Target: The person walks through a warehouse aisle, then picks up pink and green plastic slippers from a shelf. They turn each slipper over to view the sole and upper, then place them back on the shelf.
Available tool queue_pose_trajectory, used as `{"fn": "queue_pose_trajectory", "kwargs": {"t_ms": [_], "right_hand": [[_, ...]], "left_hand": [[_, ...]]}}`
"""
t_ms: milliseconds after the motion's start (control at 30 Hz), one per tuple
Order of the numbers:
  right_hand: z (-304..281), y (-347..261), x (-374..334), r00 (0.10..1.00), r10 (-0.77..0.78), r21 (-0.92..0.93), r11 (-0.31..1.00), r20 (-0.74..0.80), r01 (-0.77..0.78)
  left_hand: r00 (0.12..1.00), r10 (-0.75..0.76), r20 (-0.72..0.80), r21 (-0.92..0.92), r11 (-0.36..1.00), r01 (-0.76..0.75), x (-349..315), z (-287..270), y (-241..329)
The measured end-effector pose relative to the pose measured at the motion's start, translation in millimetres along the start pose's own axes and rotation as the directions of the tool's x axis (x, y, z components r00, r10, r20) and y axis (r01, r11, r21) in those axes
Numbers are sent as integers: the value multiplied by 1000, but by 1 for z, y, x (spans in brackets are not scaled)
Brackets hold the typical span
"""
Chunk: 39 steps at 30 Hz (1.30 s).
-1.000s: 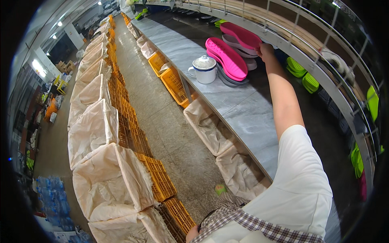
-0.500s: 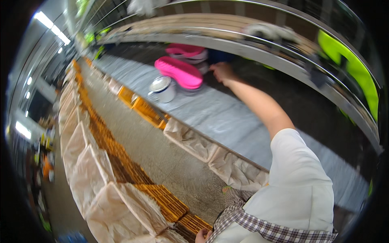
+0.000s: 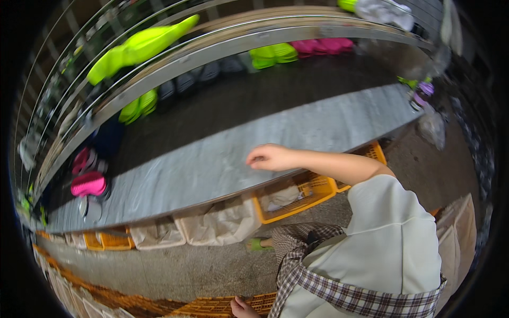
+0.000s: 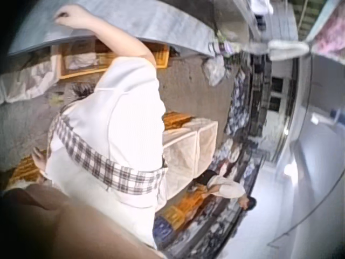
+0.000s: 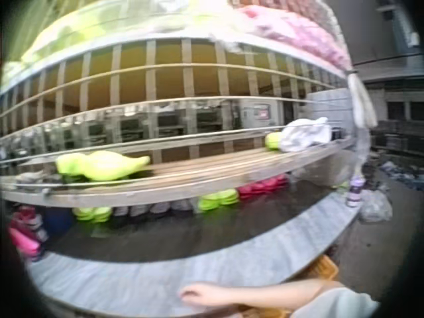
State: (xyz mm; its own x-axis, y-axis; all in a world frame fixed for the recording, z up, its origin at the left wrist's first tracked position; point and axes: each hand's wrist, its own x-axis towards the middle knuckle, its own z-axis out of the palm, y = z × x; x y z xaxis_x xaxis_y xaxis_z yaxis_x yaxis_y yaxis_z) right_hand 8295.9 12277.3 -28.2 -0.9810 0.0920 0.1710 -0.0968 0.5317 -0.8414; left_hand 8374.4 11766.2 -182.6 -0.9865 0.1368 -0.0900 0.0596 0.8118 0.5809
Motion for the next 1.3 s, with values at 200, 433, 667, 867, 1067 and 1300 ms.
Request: {"fn": "queue_pose_trajectory", "kwargs": {"t_ms": [200, 433, 667, 867, 1067, 1300], "right_hand": [[-142, 44, -182, 730, 515, 391, 848, -450, -357], [-284, 119, -279, 236, 592, 590, 803, -771, -88], [-482, 273, -276, 47, 721, 717, 677, -692, 167], [-643, 427, -218, 141, 767, 778, 627, -626, 43], [-718, 491, -172, 313, 725, 769, 639, -613, 24], [-748, 539, -138, 439, 694, 768, 640, -571, -12]], "left_hand": [[931, 189, 312, -212, 969, -126, -11, 56, 83], [806, 249, 537, -69, 965, -252, -67, 124, 191], [851, 216, 479, -150, 975, -163, -142, 231, 260], [846, 2, 534, -61, 997, 37, -228, 318, 377], [721, -146, 678, 79, 989, 126, -302, 344, 465], [704, -328, 630, 216, 945, 247, -372, 364, 481]]}}
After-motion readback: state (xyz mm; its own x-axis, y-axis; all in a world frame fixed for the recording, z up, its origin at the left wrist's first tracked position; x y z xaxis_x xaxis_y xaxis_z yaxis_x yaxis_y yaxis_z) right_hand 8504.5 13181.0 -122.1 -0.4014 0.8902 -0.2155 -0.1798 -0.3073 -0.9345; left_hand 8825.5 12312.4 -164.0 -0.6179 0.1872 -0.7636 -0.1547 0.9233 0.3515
